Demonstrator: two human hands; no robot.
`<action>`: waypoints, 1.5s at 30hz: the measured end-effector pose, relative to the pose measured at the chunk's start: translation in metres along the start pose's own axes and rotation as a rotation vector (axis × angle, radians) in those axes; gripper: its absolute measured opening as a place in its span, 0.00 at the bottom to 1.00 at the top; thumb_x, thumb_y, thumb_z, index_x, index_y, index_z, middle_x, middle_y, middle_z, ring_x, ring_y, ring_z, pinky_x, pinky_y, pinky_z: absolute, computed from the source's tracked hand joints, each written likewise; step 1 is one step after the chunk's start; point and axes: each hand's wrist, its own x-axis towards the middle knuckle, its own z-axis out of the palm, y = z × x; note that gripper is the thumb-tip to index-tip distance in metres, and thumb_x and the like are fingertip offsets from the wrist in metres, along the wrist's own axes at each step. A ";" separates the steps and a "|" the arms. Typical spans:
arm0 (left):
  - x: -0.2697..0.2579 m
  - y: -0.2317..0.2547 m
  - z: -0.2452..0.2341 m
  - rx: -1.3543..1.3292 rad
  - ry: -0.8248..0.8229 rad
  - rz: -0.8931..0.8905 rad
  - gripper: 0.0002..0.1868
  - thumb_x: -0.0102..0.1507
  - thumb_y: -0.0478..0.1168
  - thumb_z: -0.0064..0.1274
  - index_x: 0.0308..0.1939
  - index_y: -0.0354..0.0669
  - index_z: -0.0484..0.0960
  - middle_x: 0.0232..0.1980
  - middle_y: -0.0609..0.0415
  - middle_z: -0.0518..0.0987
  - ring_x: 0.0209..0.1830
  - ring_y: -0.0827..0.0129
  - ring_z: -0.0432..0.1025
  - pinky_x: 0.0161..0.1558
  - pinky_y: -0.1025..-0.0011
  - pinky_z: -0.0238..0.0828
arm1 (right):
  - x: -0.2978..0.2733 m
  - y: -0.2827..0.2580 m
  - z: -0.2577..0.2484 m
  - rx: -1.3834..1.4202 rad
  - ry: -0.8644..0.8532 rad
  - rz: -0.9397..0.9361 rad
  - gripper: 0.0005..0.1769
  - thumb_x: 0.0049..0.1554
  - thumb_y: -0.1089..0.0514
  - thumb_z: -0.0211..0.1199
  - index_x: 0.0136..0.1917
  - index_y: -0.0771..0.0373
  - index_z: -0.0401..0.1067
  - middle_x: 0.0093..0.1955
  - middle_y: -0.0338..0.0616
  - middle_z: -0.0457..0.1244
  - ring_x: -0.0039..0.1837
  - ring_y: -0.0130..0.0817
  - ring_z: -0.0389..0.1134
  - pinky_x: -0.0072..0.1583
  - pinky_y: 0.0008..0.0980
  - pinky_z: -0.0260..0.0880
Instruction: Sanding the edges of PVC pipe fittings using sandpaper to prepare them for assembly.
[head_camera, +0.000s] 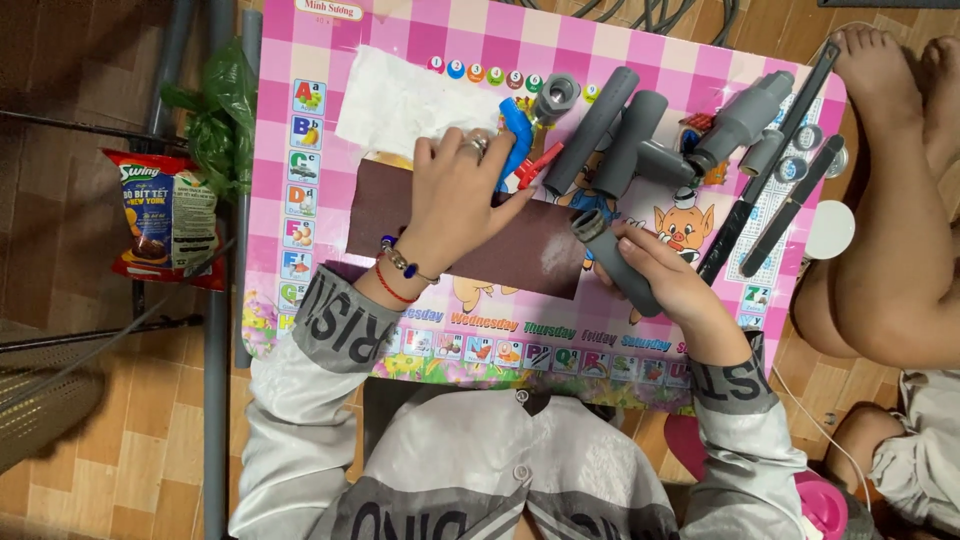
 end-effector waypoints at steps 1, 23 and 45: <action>-0.001 0.000 0.001 0.001 0.003 -0.002 0.25 0.51 0.54 0.51 0.45 0.43 0.71 0.37 0.51 0.73 0.35 0.63 0.60 0.37 0.66 0.47 | 0.000 0.001 -0.002 -0.003 -0.002 -0.002 0.17 0.54 0.55 0.40 0.55 0.60 0.59 0.33 0.45 0.61 0.29 0.31 0.58 0.21 0.23 0.51; 0.001 -0.025 -0.008 -0.380 0.193 0.255 0.09 0.53 0.37 0.53 0.35 0.42 0.72 0.37 0.49 0.69 0.43 0.55 0.61 0.45 0.60 0.55 | 0.007 0.025 -0.014 0.163 0.041 -0.375 0.16 0.57 0.59 0.43 0.57 0.67 0.61 0.28 0.54 0.59 0.29 0.36 0.64 0.27 0.30 0.66; -0.031 0.015 0.013 -0.210 -0.428 0.322 0.35 0.57 0.55 0.42 0.62 0.38 0.55 0.59 0.40 0.59 0.66 0.51 0.40 0.63 0.53 0.27 | 0.016 0.020 -0.003 -1.362 0.391 -1.013 0.23 0.52 0.50 0.52 0.59 0.61 0.62 0.43 0.44 0.53 0.46 0.40 0.55 0.48 0.36 0.53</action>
